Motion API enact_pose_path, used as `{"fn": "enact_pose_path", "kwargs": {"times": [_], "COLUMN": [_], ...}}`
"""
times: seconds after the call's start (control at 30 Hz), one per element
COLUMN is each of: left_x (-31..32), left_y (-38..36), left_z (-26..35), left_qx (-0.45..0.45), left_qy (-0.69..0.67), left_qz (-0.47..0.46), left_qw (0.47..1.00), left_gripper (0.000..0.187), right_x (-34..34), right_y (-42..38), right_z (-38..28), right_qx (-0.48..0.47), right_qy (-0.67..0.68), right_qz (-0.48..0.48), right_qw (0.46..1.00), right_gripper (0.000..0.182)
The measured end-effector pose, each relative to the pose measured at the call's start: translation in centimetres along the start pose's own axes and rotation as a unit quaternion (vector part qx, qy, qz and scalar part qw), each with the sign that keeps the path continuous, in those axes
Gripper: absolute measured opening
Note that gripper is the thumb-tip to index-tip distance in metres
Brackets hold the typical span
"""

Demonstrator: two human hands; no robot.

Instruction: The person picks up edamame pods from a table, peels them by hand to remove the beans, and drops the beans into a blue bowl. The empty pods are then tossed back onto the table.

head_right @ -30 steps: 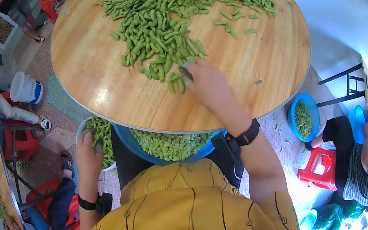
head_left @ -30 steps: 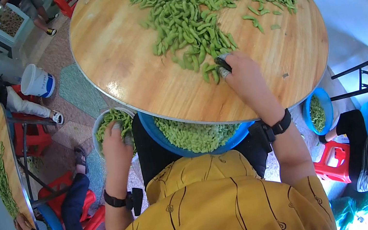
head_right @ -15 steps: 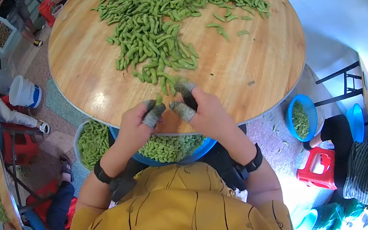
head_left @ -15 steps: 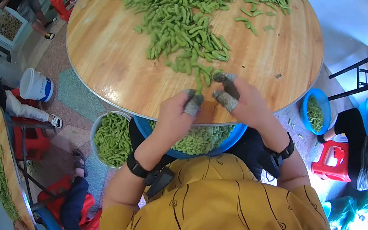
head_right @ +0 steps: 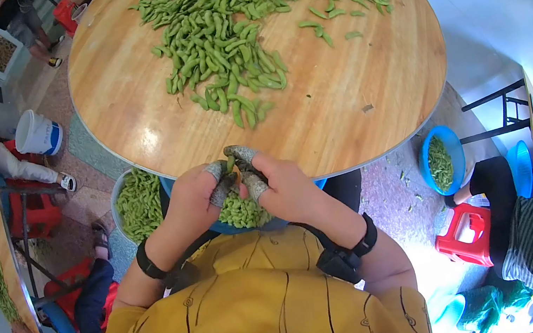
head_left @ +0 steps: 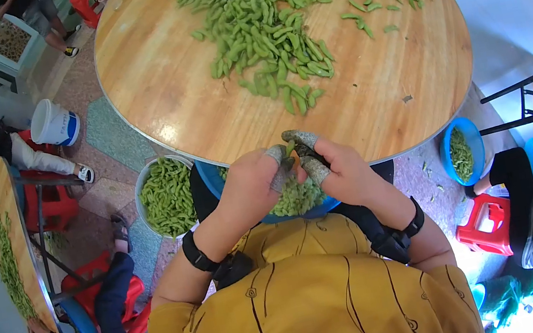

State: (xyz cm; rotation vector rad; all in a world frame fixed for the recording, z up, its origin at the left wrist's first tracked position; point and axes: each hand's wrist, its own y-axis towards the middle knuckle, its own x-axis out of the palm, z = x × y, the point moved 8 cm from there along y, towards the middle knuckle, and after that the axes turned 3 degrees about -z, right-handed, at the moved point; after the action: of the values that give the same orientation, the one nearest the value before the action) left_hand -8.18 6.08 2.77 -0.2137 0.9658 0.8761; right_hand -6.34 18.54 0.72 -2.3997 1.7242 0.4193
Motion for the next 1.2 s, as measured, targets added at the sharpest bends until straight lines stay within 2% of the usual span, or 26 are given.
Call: {"fn": "enact_pose_path", "kwargs": {"times": [0.1, 0.13, 0.17, 0.2, 0.23, 0.3, 0.33, 0.37, 0.4, 0.43, 0.47, 0.5, 0.53, 0.57, 0.6, 0.63, 0.67, 0.7, 0.73, 0.8, 0.83, 0.87, 0.9, 0.97, 1.07, 1.2], "left_x": [0.2, 0.4, 2.5, 4.8, 4.9, 4.1, 3.9, 2.2, 0.8, 1.1, 1.0, 0.4, 0.1, 0.6, 2.0, 2.3, 3.7, 4.7, 4.8, 4.2, 4.1, 3.3, 2.6, 3.5, 3.7, 1.3], "left_y": [-0.3, -0.6, -1.5, -2.5, -2.6, -2.0, -1.8, -1.0, -0.6, -0.7, -0.7, -0.6, -0.7, -0.8, -1.3, -1.5, -2.2, -2.6, -2.6, -2.4, -2.4, -1.8, -1.5, -2.3, -3.2, -4.6], "left_z": [-0.5, -1.0, -3.3, -3.6, -3.5, -4.0, -3.6, -2.9, -1.7, -2.0, -1.4, -0.1, 0.4, -1.1, -1.9, -2.2, -2.8, -2.5, -2.4, -2.4, -2.1, -1.2, -0.1, -0.7, -0.9, -2.9], "left_qx": [-0.007, -0.009, -0.125, -0.227, -0.229, -0.245, -0.245, -0.175, -0.096, -0.097, -0.034, 0.031, 0.033, -0.081, -0.192, -0.193, -0.233, -0.262, -0.262, -0.255, -0.254, -0.181, -0.105, -0.089, -0.096, -0.172], "left_qy": [-0.073, -0.073, -0.376, -0.636, -0.636, -0.514, -0.514, -0.325, -0.118, -0.117, -0.017, 0.083, 0.084, -0.129, -0.334, -0.335, -0.525, -0.689, -0.689, -0.488, -0.487, -0.397, -0.299, -0.243, -0.199, -0.218], "left_qz": [-0.001, -0.001, -0.071, -0.134, -0.136, -0.090, -0.091, -0.058, -0.022, -0.023, 0.012, 0.045, 0.043, -0.012, -0.066, -0.068, -0.080, -0.087, -0.088, -0.107, -0.108, -0.111, -0.111, -0.135, -0.174, -0.082], "left_qw": [0.997, 0.997, 0.915, 0.725, 0.724, 0.817, 0.817, 0.927, 0.988, 0.988, 0.999, 0.995, 0.995, 0.988, 0.920, 0.920, 0.815, 0.670, 0.671, 0.828, 0.828, 0.893, 0.942, 0.956, 0.960, 0.957], "left_gripper": [0.011, 0.011, 0.013, 0.015, 0.015, 0.016, 0.016, 0.017, 0.018, 0.018, 0.018, 0.018, 0.018, 0.017, 0.015, 0.015, 0.014, 0.013, 0.013, 0.012, 0.012, 0.013, 0.014, 0.016, 0.017, 0.008], "right_x": [0.8, 1.4, 2.4, 2.5, 2.6, 3.0, 3.0, 2.7, 2.8, 2.5, 2.1, 2.1, 2.2, 2.4, 2.1, 2.3, 2.5, 2.3, 1.8, 1.6, 0.2, -0.8, -0.8, 0.1, 1.3, 1.1], "right_y": [0.0, -0.5, -1.2, -1.2, -1.2, -1.3, -1.3, -1.2, -1.3, -1.1, -0.9, -1.0, -1.2, -1.4, -1.5, -1.8, -2.0, -2.0, -2.0, -1.9, -1.2, -1.1, -1.0, -0.5, -0.9, -1.8], "right_z": [0.1, 0.2, 0.4, 0.5, 0.8, 1.1, 1.4, 1.6, 1.6, 1.4, 1.1, 1.1, 1.2, 1.3, 1.4, 1.5, 1.4, 1.3, 1.5, 2.0, 1.5, -0.2, -0.3, -0.7, -1.1, -1.0], "right_qx": [0.068, 0.159, 0.245, 0.245, 0.247, 0.247, 0.237, 0.226, 0.226, 0.201, 0.174, 0.173, 0.184, 0.195, 0.196, 0.202, 0.208, 0.207, 0.214, 0.218, 0.112, 0.000, 0.000, 0.005, 0.021, 0.009], "right_qy": [0.109, 0.275, 0.430, 0.431, 0.442, 0.452, 0.397, 0.339, 0.340, 0.271, 0.201, 0.203, 0.274, 0.343, 0.344, 0.400, 0.455, 0.456, 0.385, 0.312, 0.106, -0.107, -0.108, -0.270, -0.286, -0.309], "right_qz": [-0.059, -0.084, -0.104, -0.104, -0.101, -0.096, -0.080, -0.063, -0.063, -0.059, -0.054, -0.053, -0.060, -0.066, -0.064, -0.069, -0.073, -0.073, -0.066, -0.058, 0.013, 0.083, 0.084, 0.025, 0.012, 0.043], "right_qw": [0.990, 0.945, 0.863, 0.862, 0.857, 0.851, 0.883, 0.911, 0.910, 0.940, 0.963, 0.962, 0.942, 0.917, 0.916, 0.891, 0.863, 0.863, 0.896, 0.923, 0.988, 0.991, 0.991, 0.962, 0.958, 0.950], "right_gripper": [0.039, 0.041, 0.044, 0.044, 0.044, 0.044, 0.044, 0.045, 0.045, 0.046, 0.047, 0.047, 0.046, 0.045, 0.045, 0.044, 0.042, 0.042, 0.039, 0.036, 0.033, 0.030, 0.030, 0.026, 0.025, 0.023]}}
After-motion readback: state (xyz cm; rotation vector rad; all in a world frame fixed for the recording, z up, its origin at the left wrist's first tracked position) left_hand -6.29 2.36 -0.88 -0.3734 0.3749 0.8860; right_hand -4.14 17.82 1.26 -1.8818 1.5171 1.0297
